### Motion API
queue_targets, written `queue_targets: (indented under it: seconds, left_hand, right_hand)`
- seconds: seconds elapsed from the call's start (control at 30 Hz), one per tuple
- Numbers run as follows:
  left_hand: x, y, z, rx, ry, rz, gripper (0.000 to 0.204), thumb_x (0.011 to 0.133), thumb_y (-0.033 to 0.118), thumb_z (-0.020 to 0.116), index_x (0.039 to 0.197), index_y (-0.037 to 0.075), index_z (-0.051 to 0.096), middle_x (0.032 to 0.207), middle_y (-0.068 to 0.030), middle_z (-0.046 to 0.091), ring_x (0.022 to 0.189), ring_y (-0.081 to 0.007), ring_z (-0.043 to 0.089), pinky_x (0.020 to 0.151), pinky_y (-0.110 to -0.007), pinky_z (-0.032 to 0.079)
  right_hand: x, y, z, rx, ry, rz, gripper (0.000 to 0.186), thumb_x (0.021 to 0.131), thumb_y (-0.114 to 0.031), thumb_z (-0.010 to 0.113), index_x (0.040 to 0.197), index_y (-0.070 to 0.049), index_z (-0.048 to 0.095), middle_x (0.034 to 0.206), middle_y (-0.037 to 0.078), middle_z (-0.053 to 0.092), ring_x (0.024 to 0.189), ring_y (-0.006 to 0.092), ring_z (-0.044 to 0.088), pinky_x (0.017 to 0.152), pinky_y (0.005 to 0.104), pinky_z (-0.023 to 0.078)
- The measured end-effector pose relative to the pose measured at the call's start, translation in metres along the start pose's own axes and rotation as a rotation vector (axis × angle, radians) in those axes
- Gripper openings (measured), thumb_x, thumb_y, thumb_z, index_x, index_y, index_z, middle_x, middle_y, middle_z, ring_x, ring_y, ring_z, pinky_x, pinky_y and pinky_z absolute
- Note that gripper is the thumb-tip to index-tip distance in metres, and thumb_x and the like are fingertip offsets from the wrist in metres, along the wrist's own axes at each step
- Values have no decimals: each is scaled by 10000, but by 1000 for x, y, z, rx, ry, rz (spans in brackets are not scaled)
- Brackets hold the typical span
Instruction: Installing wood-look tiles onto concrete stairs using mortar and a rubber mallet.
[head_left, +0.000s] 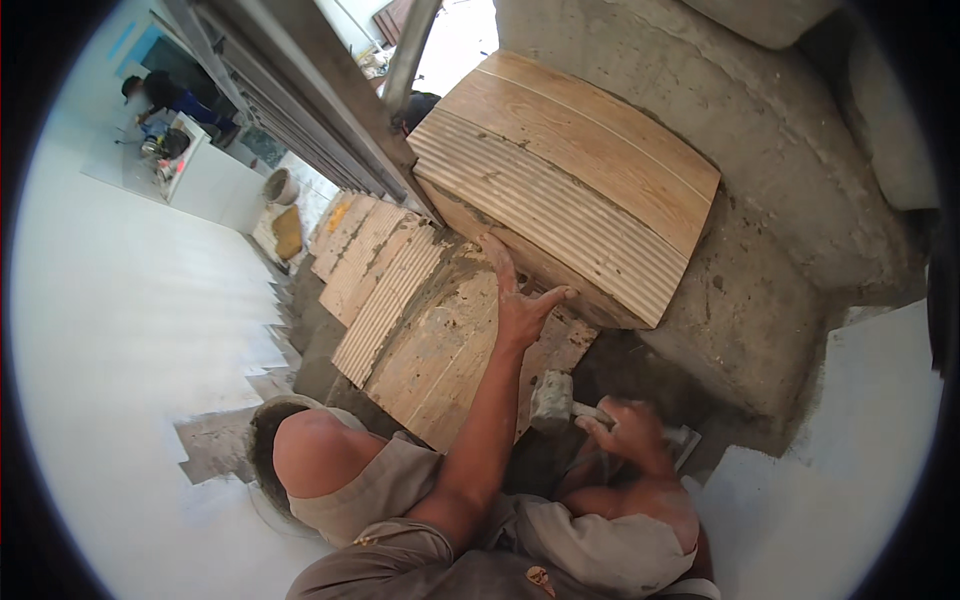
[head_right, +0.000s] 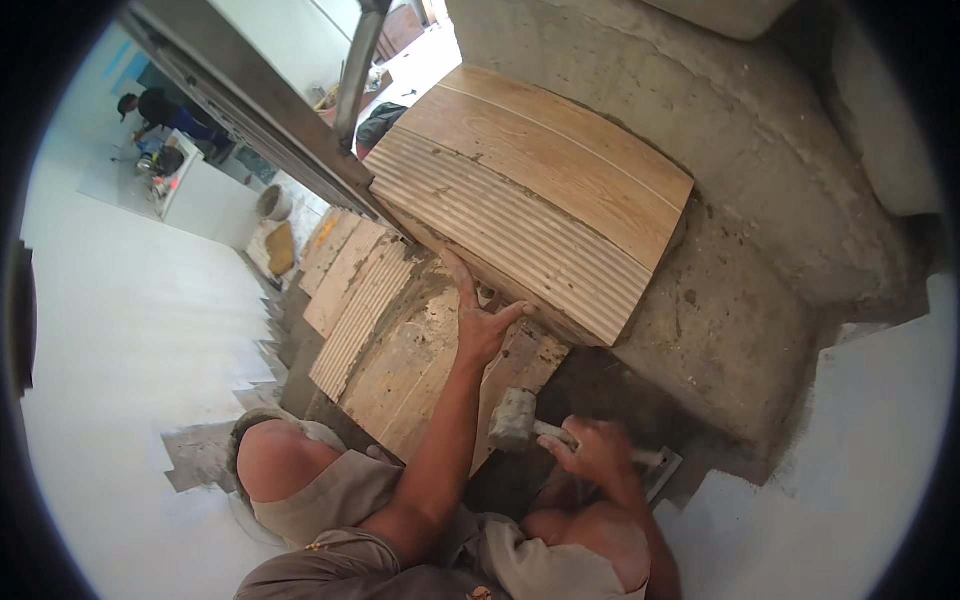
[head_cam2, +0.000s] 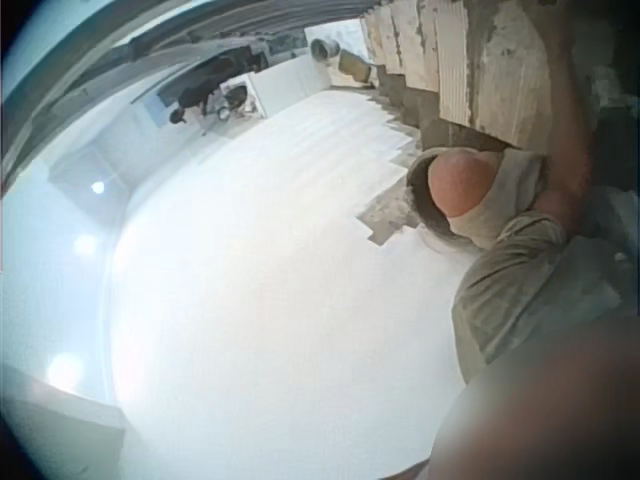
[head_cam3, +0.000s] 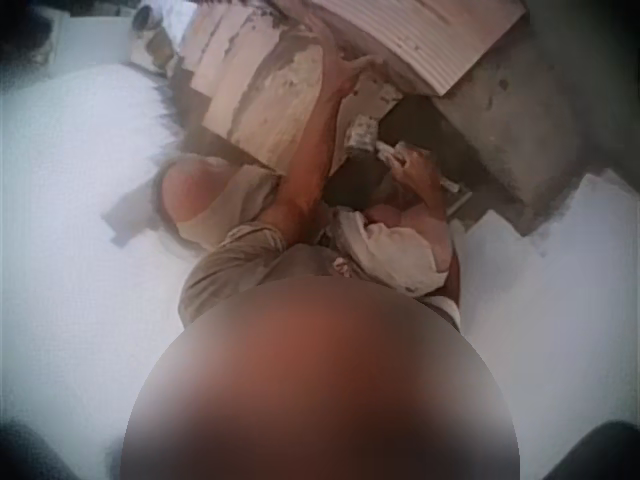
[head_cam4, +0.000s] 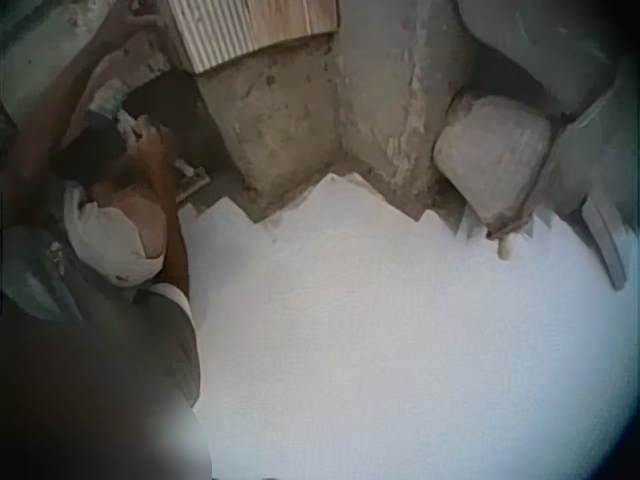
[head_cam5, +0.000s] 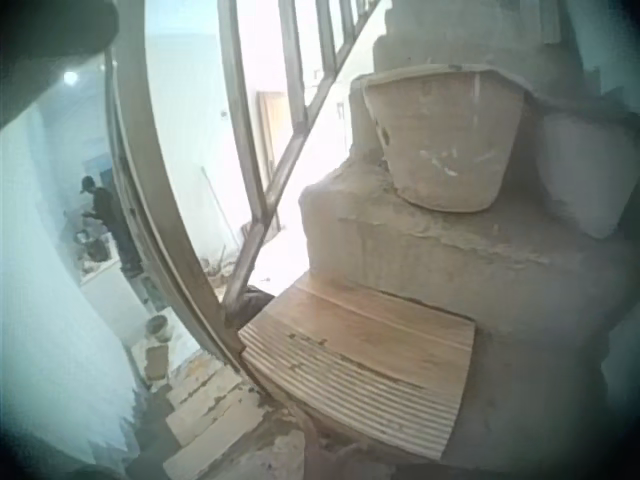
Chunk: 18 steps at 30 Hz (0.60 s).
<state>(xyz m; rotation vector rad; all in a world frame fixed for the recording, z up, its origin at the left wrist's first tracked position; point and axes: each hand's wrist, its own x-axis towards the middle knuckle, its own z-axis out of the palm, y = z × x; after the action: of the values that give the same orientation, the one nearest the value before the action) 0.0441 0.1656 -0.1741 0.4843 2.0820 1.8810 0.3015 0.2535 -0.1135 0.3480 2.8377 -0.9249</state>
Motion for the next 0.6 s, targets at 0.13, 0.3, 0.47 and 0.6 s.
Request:
queue_targets:
  seconds: [0.13, 0.3, 0.47, 0.6]
  left_hand:
    - [-6, 10, 18, -168, -52, -80, 1454, 702, 100, 921, 1626, 266, -189, 1728, -143, -34, 1570, -313, 133, 1175, -556, 399]
    - [-4, 16, 12, -186, -24, -64, 1469, 696, 143, 924, 1618, 258, -215, 1730, -136, -24, 1584, -309, 100, 1238, -513, 308]
    - [-4, 7, 23, -166, -42, -52, 1460, 691, 147, 922, 1629, 189, -197, 1731, -160, 14, 1590, -304, 97, 1280, -415, 153]
    - [-4, -9, 16, -142, 2, 14, 1470, 676, 395, 951, 1649, 170, -128, 1722, -190, 42, 1582, -339, 137, 1274, -430, 172]
  right_hand:
    - [-39, 32, 80, 299, 104, 413, 495, 893, -536, 714, 859, -48, 645, 740, 224, 658, 749, 479, 658, 630, 521, 504]
    - [-27, 42, 92, 601, 161, 519, 490, 896, -488, 732, 840, -17, 610, 674, 201, 600, 632, 312, 639, 613, 450, 475]
    - [-26, 50, 74, 726, 215, 482, 487, 895, -478, 738, 861, -2, 641, 638, 129, 601, 620, 191, 621, 596, 400, 486]
    - [-25, 38, 48, 877, 185, 478, 434, 911, -428, 731, 900, 2, 675, 651, 74, 636, 626, 149, 633, 607, 358, 507]
